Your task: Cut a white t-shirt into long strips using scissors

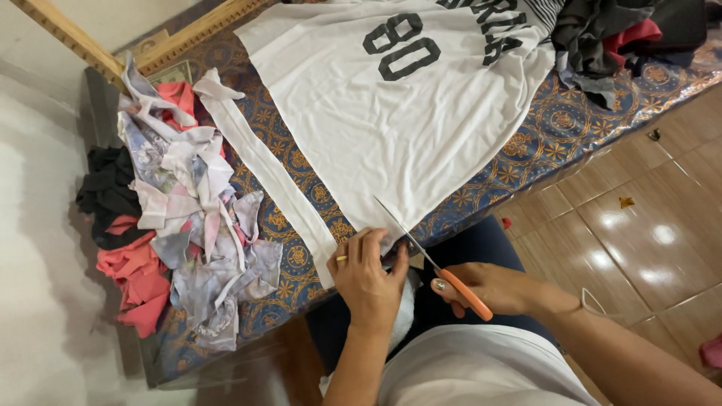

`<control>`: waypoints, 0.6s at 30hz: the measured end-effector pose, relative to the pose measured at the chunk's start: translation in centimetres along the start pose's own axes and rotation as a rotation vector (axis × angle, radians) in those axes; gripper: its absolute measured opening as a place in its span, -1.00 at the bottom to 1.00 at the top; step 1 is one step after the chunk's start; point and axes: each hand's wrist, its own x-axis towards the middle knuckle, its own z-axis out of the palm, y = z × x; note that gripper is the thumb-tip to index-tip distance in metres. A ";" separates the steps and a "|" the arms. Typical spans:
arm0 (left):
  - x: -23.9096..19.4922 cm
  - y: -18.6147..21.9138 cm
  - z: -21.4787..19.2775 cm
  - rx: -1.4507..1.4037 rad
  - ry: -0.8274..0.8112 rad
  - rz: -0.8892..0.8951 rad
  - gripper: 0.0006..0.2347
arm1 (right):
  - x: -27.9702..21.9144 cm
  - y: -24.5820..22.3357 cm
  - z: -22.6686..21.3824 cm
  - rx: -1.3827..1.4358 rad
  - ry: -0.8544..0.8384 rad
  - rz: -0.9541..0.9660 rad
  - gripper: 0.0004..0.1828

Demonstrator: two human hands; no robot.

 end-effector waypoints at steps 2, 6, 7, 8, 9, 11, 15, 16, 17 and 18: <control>0.4 0.4 0.0 0.002 0.017 0.004 -0.74 | 0.1 -0.2 0.0 0.011 0.012 -0.001 -0.55; 0.7 0.8 0.2 -0.017 0.054 0.013 -0.81 | 0.3 0.1 0.4 0.022 0.028 -0.016 -0.55; 0.6 0.6 0.5 -0.019 0.056 0.016 -0.81 | 0.4 0.2 0.4 0.022 0.032 -0.017 -0.55; 0.5 0.5 0.9 -0.029 0.066 0.022 -0.84 | 0.6 0.4 0.3 0.014 0.043 -0.020 -0.55; 0.2 0.4 1.1 -0.038 0.071 0.023 -0.87 | 0.6 0.6 0.5 0.007 0.049 -0.019 -0.55; 0.1 0.4 1.1 -0.036 0.083 0.029 -0.89 | 0.9 1.0 0.4 0.021 0.059 -0.012 -0.54; 0.3 0.5 0.8 -0.096 0.098 0.044 -0.93 | 0.4 0.0 0.0 0.007 0.041 -0.008 -0.51; 0.3 0.4 0.9 -0.097 0.098 0.046 -0.93 | 0.3 -0.1 0.0 0.008 0.043 -0.008 -0.51; 0.3 0.4 0.9 -0.106 0.098 0.041 -0.92 | 0.2 -0.2 0.0 -0.009 0.032 -0.011 -0.49; 0.2 0.3 1.0 -0.115 0.099 0.036 -0.92 | 0.2 -0.3 0.1 -0.027 0.021 -0.015 -0.46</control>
